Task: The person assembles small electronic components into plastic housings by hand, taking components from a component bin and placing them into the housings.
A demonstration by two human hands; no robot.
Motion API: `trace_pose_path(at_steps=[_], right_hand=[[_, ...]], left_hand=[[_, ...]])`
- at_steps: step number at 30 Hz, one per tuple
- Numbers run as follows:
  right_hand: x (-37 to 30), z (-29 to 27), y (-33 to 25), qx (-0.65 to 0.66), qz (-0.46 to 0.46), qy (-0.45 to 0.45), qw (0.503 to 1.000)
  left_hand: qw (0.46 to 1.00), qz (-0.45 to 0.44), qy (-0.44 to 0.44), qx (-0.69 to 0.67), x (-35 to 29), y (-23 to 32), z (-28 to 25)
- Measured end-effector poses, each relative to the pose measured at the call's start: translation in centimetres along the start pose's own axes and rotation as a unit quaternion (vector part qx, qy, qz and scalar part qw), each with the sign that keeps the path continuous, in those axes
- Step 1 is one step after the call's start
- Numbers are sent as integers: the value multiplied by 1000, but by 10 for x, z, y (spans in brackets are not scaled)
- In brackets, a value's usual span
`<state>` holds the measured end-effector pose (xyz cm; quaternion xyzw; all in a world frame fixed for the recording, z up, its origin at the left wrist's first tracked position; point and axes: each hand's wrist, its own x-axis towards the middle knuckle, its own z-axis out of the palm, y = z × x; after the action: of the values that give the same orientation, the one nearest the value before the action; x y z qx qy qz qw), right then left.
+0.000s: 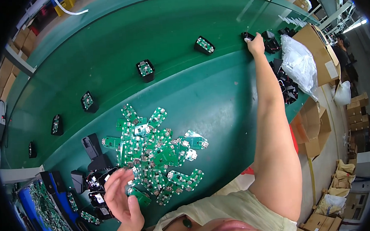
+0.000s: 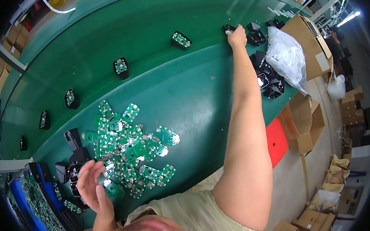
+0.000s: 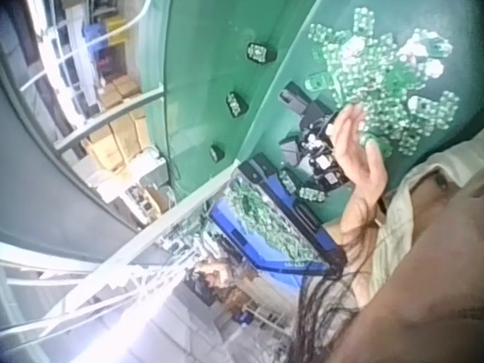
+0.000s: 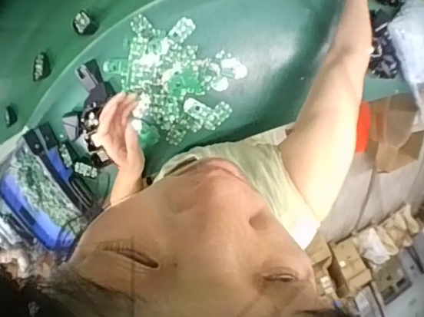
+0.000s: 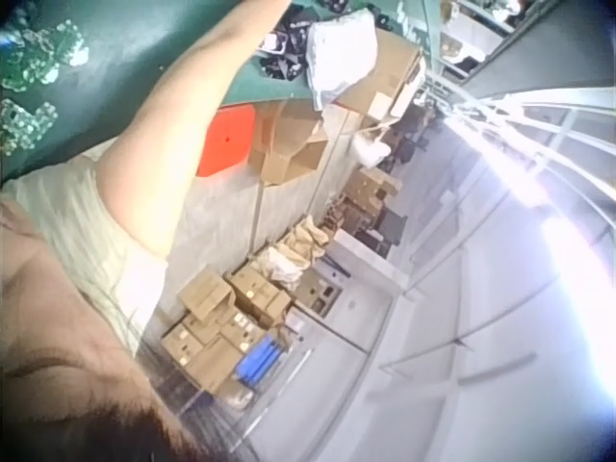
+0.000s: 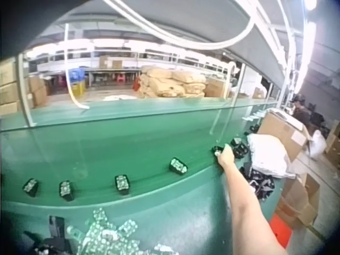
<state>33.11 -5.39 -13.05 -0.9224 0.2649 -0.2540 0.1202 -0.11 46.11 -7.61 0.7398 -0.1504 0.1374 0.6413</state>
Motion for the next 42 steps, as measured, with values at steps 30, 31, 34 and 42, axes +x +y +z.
trace_pose_path(at_steps=[30,31,34,42], right_hand=[[-376,-167,-212,435,-590,-57,677],[-378,-170,-216,437,-601,-25,668],[-389,-176,-220,471,-628,-102,611],[-320,-137,-209,252,-531,-66,807]], left_hand=[[992,-111,38,44,-3,-9,-1],[989,-126,50,58,-1,-10,-2],[980,-171,100,-30,5,-28,-8],[932,-272,78,-226,13,-10,-14]])
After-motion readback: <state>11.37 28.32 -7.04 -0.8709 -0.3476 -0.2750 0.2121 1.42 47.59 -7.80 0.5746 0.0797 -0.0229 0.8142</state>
